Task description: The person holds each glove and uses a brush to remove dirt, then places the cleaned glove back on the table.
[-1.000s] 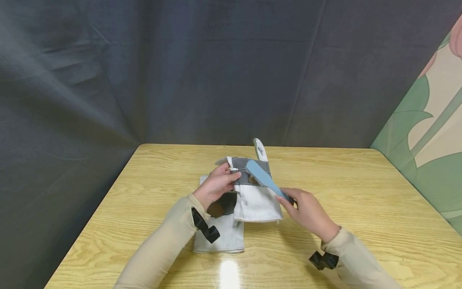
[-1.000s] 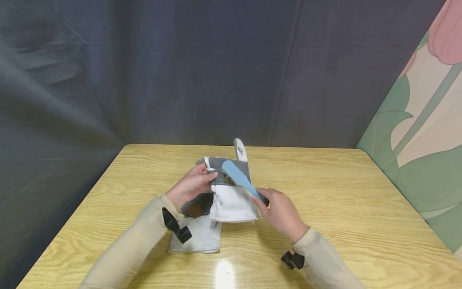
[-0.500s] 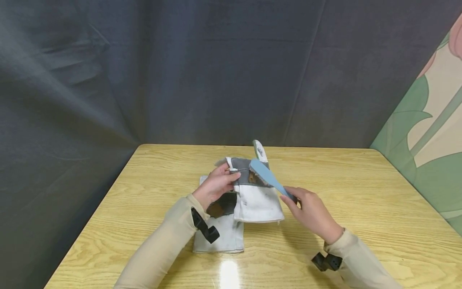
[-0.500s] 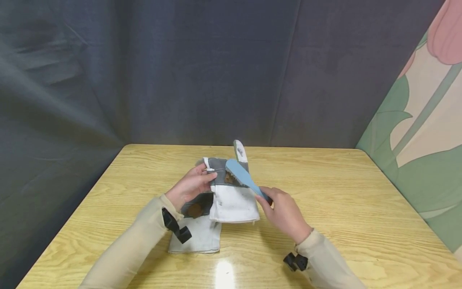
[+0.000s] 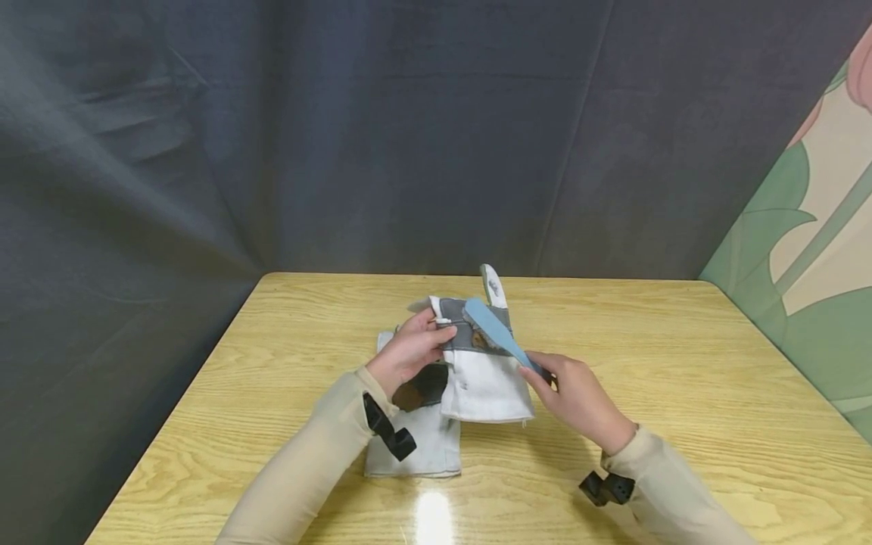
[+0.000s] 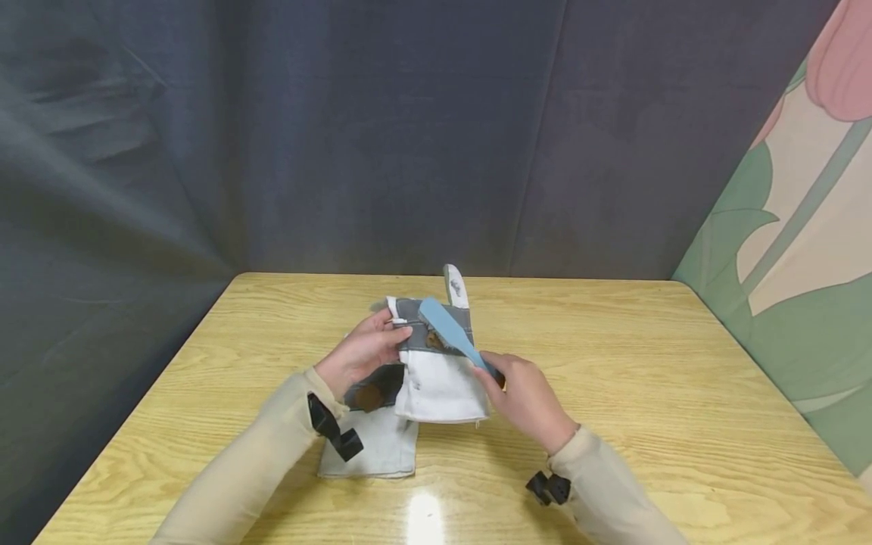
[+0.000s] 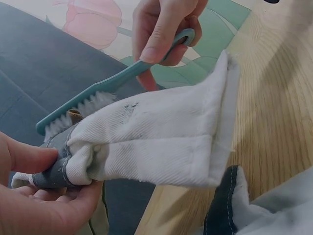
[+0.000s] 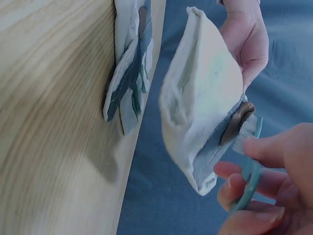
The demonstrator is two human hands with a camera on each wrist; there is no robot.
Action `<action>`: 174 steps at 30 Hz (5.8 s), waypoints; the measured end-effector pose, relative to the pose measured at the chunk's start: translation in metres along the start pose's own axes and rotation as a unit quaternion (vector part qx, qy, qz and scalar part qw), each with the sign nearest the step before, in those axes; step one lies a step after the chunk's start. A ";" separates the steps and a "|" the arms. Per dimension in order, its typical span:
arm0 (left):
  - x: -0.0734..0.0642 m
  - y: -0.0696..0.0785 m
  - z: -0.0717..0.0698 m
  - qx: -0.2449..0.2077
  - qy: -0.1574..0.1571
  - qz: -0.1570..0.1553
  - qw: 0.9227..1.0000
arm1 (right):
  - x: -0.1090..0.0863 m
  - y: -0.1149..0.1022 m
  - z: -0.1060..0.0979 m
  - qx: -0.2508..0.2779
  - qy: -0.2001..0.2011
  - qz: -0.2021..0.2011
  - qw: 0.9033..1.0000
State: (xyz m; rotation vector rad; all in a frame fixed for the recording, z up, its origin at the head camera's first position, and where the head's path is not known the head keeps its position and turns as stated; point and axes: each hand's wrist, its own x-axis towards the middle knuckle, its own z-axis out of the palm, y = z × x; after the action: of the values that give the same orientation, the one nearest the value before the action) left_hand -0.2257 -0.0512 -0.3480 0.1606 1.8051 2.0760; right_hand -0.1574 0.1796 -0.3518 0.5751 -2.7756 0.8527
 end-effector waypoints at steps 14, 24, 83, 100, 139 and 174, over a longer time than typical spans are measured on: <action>-0.001 0.003 -0.004 -0.008 0.005 0.003 1.000 | -0.010 0.008 -0.003 -0.004 -0.011 0.014 1.000; 0.001 0.001 -0.003 0.004 -0.001 0.012 1.000 | 0.000 0.004 -0.009 -0.015 0.049 -0.007 0.999; 0.000 0.006 -0.003 -0.029 0.019 0.008 0.999 | -0.009 0.007 -0.004 -0.003 -0.007 0.007 1.000; 0.001 0.005 -0.001 -0.012 0.034 0.001 0.999 | -0.005 -0.006 -0.003 -0.022 0.043 -0.056 0.997; 0.002 0.001 0.001 -0.013 0.033 0.008 0.999 | -0.004 -0.003 -0.005 -0.009 0.020 -0.039 0.999; 0.001 0.003 -0.004 -0.019 0.026 0.008 0.999 | 0.002 -0.007 -0.004 -0.018 0.030 -0.045 0.998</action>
State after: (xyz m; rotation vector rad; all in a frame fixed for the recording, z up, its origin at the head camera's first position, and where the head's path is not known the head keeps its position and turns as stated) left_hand -0.2288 -0.0551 -0.3457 0.1132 1.7980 2.1437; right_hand -0.1561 0.1760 -0.3445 0.6530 -2.6835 0.7868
